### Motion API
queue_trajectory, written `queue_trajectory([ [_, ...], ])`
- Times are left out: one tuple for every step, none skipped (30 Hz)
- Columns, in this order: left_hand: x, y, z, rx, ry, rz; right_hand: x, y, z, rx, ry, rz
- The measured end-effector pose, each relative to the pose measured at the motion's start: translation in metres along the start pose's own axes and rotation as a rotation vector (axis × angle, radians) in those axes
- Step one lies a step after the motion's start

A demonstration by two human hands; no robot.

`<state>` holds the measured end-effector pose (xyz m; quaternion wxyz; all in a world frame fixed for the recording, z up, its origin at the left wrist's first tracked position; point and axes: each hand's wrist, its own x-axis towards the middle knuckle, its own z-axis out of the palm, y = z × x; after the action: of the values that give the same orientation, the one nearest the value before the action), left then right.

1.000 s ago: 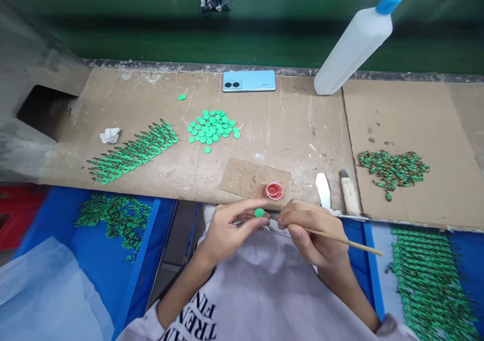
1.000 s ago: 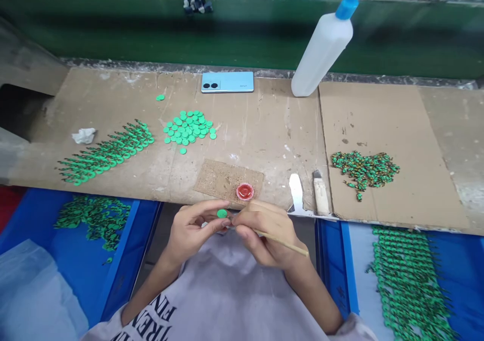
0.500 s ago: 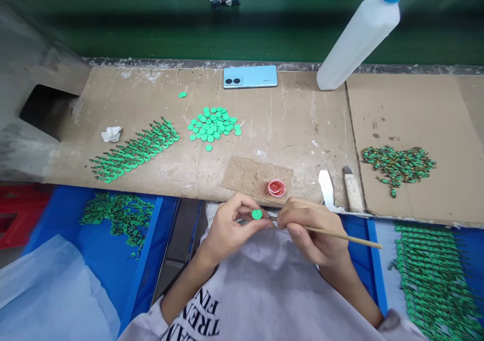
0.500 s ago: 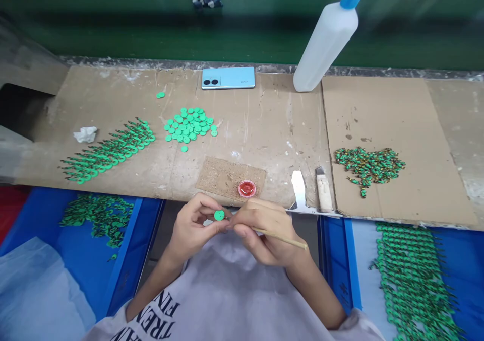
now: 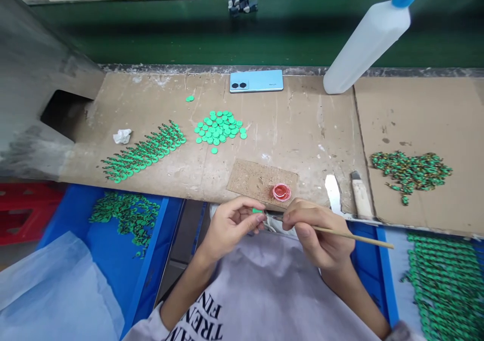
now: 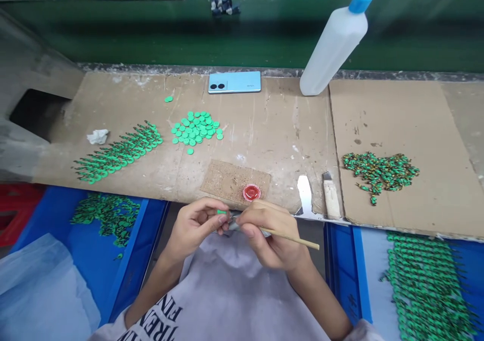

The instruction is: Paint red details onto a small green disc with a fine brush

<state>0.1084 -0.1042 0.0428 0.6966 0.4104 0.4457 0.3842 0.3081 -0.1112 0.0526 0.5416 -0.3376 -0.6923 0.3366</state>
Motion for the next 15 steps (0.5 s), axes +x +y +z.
queue_trajectory([
  [-0.0006, -0.0002, -0.0003, 0.03, -0.004, 0.0, 0.0009, -0.0008, 0.0006, -0.004, -0.003, 0.003],
  [-0.0011, -0.0003, -0.0006, 0.064, -0.006, 0.006, 0.0019, -0.0018, 0.0011, -0.013, -0.013, 0.009],
  [-0.0015, -0.0003, -0.0007, 0.104, -0.01, 0.021, 0.003, -0.0029, 0.0015, -0.022, -0.029, 0.018],
  [-0.0019, -0.0001, -0.0007, 0.148, -0.012, 0.043, 0.004, -0.0038, 0.0019, -0.028, -0.046, 0.02],
  [-0.0022, 0.0001, -0.0006, 0.194, -0.017, 0.071, 0.0049, -0.0045, 0.0021, -0.034, -0.066, 0.019],
  [-0.0025, 0.0005, -0.0003, 0.239, -0.024, 0.103, 0.0054, -0.0047, 0.0023, -0.04, -0.082, 0.016],
  [-0.0027, 0.001, 0.0, 0.282, -0.034, 0.133, 0.0058, -0.0046, 0.0024, -0.047, -0.093, 0.014],
  [-0.0027, 0.0016, 0.0004, 0.318, -0.045, 0.159, 0.006, -0.0042, 0.0025, -0.057, -0.1, 0.012],
  [-0.0028, 0.0023, 0.0008, 0.348, -0.055, 0.179, 0.006, -0.0035, 0.0025, -0.071, -0.107, 0.011],
  [-0.0028, 0.0031, 0.0011, 0.372, -0.061, 0.193, 0.0061, -0.0026, 0.0026, -0.087, -0.114, 0.009],
  [-0.0028, 0.0038, 0.0014, 0.39, -0.065, 0.202, 0.0063, -0.0017, 0.0027, -0.098, -0.121, 0.003],
  [-0.0028, 0.0045, 0.0016, 0.402, -0.065, 0.205, 0.0064, -0.001, 0.0029, -0.105, -0.125, -0.007],
  [-0.0028, 0.0051, 0.0018, 0.409, -0.065, 0.204, 0.0067, -0.0004, 0.003, -0.109, -0.128, -0.021],
  [-0.0028, 0.0056, 0.002, 0.414, -0.062, 0.202, 0.0068, 0.0, 0.0032, -0.11, -0.13, -0.031],
  [-0.0028, 0.006, 0.0021, 0.418, -0.059, 0.199, 0.007, 0.0001, 0.0032, -0.11, -0.129, -0.036],
])
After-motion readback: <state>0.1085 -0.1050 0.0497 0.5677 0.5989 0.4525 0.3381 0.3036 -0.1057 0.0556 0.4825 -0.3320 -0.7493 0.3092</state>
